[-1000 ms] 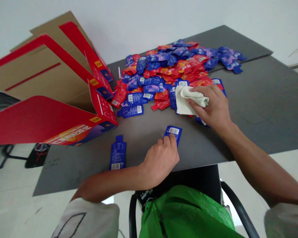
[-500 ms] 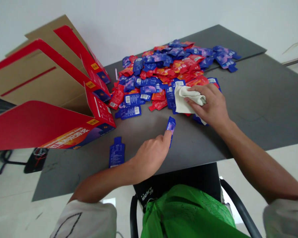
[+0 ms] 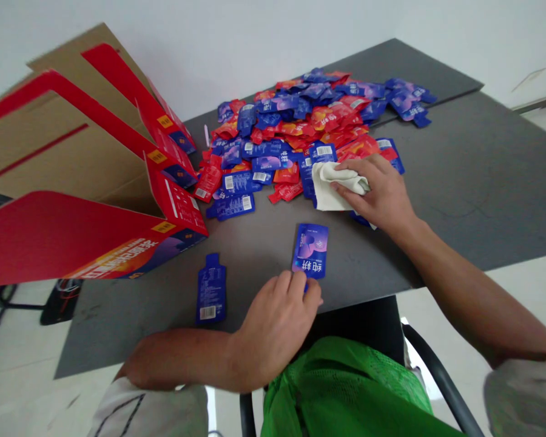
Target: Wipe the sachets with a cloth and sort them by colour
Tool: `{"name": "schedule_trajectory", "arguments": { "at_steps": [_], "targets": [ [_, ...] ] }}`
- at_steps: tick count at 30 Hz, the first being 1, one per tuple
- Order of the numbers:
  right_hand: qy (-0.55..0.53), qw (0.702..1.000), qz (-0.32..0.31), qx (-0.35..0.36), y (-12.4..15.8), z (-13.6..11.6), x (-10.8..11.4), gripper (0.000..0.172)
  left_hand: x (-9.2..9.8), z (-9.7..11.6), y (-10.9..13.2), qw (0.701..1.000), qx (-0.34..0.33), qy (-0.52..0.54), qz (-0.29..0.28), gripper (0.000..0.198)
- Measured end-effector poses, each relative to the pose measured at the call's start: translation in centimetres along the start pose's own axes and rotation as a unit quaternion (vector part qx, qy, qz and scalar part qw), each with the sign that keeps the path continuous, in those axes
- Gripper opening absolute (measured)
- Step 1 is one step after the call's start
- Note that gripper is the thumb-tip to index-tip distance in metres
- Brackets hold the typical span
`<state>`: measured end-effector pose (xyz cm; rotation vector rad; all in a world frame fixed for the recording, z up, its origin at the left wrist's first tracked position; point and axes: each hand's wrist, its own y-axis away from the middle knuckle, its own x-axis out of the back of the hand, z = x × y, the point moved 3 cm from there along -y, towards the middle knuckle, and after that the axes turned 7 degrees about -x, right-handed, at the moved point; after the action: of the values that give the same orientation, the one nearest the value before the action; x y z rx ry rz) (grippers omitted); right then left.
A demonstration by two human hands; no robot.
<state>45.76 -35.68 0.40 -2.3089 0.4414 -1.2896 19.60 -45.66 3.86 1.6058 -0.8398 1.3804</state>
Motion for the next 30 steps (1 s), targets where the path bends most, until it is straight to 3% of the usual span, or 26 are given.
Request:
{"name": "schedule_trajectory", "arguments": {
  "at_steps": [3, 6, 11, 15, 18, 21, 25, 28, 30],
  "targets": [
    [-0.011, 1.000, -0.003, 0.007, 0.0, -0.1, 0.0, 0.042, -0.9, 2.3, 1.5, 0.997, -0.035, -0.033, 0.061, 0.050],
    [-0.031, 0.999, -0.012, 0.019, -0.1, -0.9, 0.4, 0.040, -2.3, 3.5, 2.2, 0.994, -0.053, -0.066, 0.064, 0.064],
    [-0.065, 0.993, -0.079, 0.059, 1.4, -4.9, 1.1, 0.038, -3.5, 3.8, 1.9, 0.989, -0.062, -0.123, 0.050, 0.049],
    [-0.069, 0.957, -0.222, 0.172, 5.2, -8.0, -0.4, 0.039, -3.2, 3.7, 1.3, 0.989, -0.069, -0.120, 0.055, 0.041],
    [-0.035, 0.937, -0.265, 0.223, 6.9, -8.0, -1.9, 0.041, -3.1, 3.5, 1.0, 0.990, -0.069, -0.107, 0.055, 0.036],
    [0.002, 0.947, -0.249, 0.205, 5.5, -6.2, -3.1, 0.045, -3.3, 3.4, 0.9, 0.990, -0.075, -0.109, 0.057, 0.037],
    [0.080, 0.956, -0.217, 0.182, 1.0, -4.1, -3.7, 0.041, -3.6, 3.5, 0.9, 0.988, -0.084, -0.116, 0.056, 0.037],
    [0.118, 0.970, -0.156, 0.142, -0.9, -4.4, -2.1, 0.040, -3.7, 3.6, 1.0, 0.988, -0.085, -0.119, 0.049, 0.037],
    [0.085, 0.982, -0.112, 0.124, -0.2, -5.6, -0.6, 0.043, -3.5, 3.6, 1.0, 0.989, -0.084, -0.117, 0.046, 0.037]
  ]
}}
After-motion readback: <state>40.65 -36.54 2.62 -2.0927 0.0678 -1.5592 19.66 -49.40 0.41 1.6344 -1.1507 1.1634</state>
